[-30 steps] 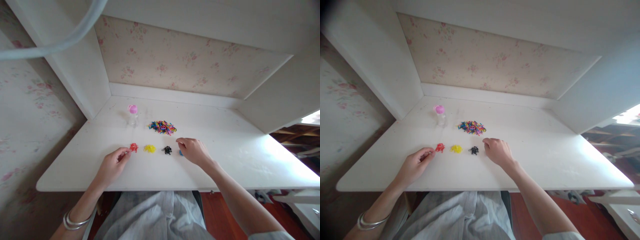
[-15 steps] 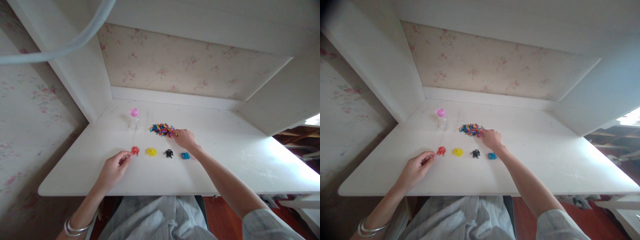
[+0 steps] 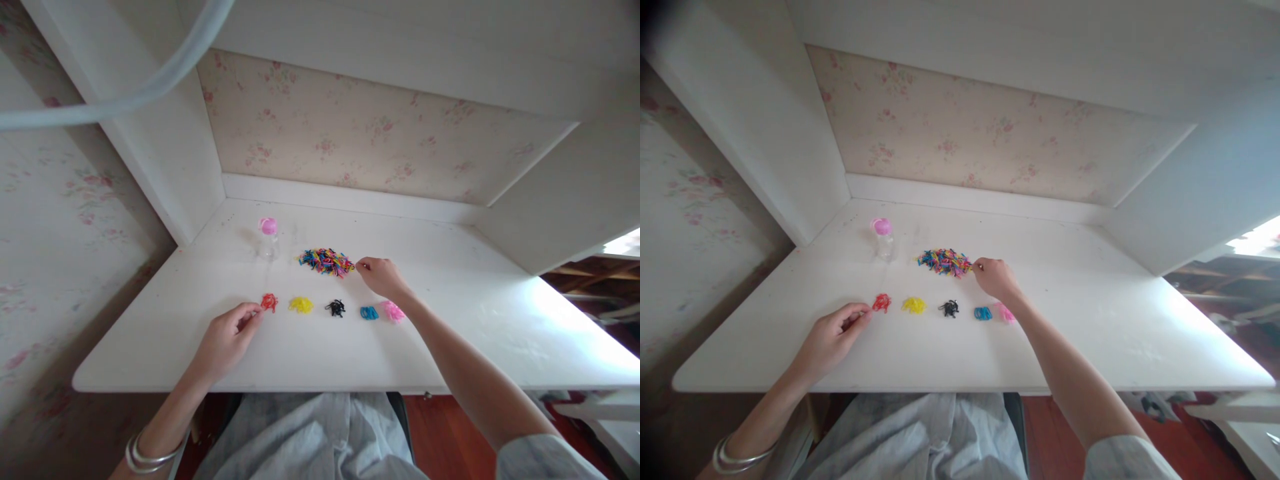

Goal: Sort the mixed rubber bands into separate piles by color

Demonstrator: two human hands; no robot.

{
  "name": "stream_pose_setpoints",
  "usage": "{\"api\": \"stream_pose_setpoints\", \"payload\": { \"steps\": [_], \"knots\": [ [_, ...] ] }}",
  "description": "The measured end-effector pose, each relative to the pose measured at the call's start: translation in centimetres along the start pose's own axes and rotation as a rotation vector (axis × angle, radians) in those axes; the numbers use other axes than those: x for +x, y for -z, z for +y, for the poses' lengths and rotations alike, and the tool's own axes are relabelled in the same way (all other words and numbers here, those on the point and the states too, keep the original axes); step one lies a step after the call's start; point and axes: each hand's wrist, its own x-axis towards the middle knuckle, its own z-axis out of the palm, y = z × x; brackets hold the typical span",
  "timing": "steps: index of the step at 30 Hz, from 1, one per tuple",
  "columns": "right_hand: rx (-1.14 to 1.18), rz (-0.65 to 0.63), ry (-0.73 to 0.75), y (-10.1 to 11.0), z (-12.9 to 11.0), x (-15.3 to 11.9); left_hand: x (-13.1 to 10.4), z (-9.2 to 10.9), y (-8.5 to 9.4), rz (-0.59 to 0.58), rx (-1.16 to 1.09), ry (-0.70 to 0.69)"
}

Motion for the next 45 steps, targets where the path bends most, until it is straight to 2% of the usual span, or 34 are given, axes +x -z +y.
{"api": "stream_pose_setpoints", "payload": {
  "steps": [6, 11, 16, 19, 24, 28, 32, 36, 39, 45],
  "knots": [
    [0.106, 0.026, -0.03, 1.3, 2.6, -2.3, 0.0, -0.4, -0.2, -0.015, -0.009, 0.019],
    [0.255, 0.162, -0.088, 1.5, 5.3, -6.2, 0.0, -0.4, -0.2, -0.014, 0.05, 0.006],
    [0.229, 0.232, -0.182, 0.2, 7.3, -10.4, 0.1, 0.1, -0.2, -0.016, 0.104, -0.005],
    [0.184, 0.244, -0.195, -0.9, 8.0, -12.0, 0.1, 0.1, -0.4, -0.022, 0.115, -0.004],
    [0.131, 0.251, -0.237, -2.3, 8.7, -12.8, 0.2, 0.0, -0.6, -0.015, 0.13, 0.014],
    [0.119, 0.251, -0.224, -2.6, 8.9, -13.1, 0.6, 2.2, -1.0, -0.019, 0.149, 0.005],
    [0.141, 0.24, -0.194, -2.8, 9.1, -13.2, 1.9, 6.6, -2.7, -0.115, 0.18, -0.135],
    [0.212, 0.264, -0.228, -2.8, 9.5, -13.1, 4.7, 10.3, -5.3, -0.219, 0.3, -0.286],
    [0.293, 0.265, -0.266, -2.8, 9.8, -13.1, 7.2, 11.3, -7.4, -0.254, 0.389, -0.312],
    [0.478, 0.291, -0.315, -2.9, 10.5, -13.0, 10.7, 11.1, -10.7, -0.227, 0.55, -0.27]
  ]
}}
